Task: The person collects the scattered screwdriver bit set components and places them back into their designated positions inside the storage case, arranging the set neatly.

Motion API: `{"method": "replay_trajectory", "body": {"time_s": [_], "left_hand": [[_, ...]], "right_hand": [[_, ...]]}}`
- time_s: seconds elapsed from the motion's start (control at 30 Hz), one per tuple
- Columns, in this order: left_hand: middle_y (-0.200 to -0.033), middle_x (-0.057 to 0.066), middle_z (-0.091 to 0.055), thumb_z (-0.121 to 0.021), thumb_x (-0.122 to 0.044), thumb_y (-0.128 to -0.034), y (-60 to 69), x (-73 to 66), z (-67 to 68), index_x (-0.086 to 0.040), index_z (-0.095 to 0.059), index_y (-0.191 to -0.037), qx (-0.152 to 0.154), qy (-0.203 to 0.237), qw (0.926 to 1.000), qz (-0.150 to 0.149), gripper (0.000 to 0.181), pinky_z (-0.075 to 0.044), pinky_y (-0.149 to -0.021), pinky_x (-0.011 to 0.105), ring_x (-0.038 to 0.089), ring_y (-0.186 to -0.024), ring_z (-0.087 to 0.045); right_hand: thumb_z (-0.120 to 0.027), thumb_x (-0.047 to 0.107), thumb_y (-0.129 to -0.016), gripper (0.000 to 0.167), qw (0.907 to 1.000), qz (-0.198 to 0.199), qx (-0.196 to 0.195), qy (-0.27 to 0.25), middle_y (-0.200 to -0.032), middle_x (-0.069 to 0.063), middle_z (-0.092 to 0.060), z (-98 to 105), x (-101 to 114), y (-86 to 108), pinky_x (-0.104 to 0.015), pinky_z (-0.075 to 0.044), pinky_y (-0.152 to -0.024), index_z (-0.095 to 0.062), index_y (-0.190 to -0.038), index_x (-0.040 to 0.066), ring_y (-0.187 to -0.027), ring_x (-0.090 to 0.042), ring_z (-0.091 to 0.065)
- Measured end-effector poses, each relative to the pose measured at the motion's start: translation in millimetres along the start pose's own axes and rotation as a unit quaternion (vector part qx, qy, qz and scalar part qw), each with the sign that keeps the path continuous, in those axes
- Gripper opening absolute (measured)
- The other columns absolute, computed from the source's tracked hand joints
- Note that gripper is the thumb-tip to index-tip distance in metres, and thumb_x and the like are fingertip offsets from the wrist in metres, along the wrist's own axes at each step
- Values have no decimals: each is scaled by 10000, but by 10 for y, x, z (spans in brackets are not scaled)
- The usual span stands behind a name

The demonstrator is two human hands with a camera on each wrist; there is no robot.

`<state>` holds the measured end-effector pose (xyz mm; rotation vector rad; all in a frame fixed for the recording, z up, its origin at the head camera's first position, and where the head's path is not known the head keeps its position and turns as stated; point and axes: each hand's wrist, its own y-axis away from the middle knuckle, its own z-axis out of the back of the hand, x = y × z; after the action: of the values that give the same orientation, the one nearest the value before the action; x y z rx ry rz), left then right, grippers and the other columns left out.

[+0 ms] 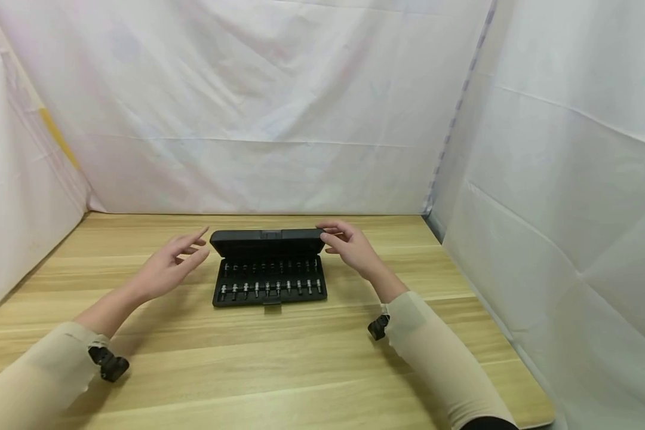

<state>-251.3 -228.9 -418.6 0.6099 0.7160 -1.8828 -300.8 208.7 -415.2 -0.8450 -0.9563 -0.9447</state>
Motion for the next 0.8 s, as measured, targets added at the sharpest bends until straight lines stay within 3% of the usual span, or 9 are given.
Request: {"method": "replay_trajectory", "body": {"time_s": [0.27,0.5,0.73,0.8], "left_hand": [[-1564,178,-520,-443,-443,-1193,-56,-146,-52,-250,-367,-1728,183,287,9992,-191,574,-500,-1127,614,357,-1409,-526],[-1603,159,-541,-431,-441,-1197,-47,-156,-100,-249,-402,-1714,251,336,9987,-277,552,-483,-1157,660,380,-1467,-523],[-1669,150,-520,-424,-429,-1201,-46,-157,-148,-258,-462,-1687,416,331,9977,-416,516,-454,-1184,688,414,-1518,-495],[-1676,140,-518,-426,-441,-1199,-52,-161,-164,-256,-484,-1674,460,317,9976,-400,514,-439,-1199,686,417,-1529,-489]], "right_hand": [[-640,209,-1129,410,9999,98,70,5,-1501,-179,-611,-33,1,96,-530,-575,-1119,-615,-1512,64,-1363,-329,-622],[-648,205,-1126,384,9995,108,218,178,-1463,-155,-645,-38,6,186,-504,-571,-1126,-634,-1491,87,-1314,-349,-656],[-705,313,-1098,276,9988,25,222,442,-1357,-69,-678,-72,-18,200,-688,-496,-1107,-720,-1331,166,-1241,-319,-664],[-704,351,-1097,249,9978,39,231,621,-1336,-50,-686,-92,-16,189,-671,-509,-1077,-734,-1282,187,-1207,-279,-664]]}}
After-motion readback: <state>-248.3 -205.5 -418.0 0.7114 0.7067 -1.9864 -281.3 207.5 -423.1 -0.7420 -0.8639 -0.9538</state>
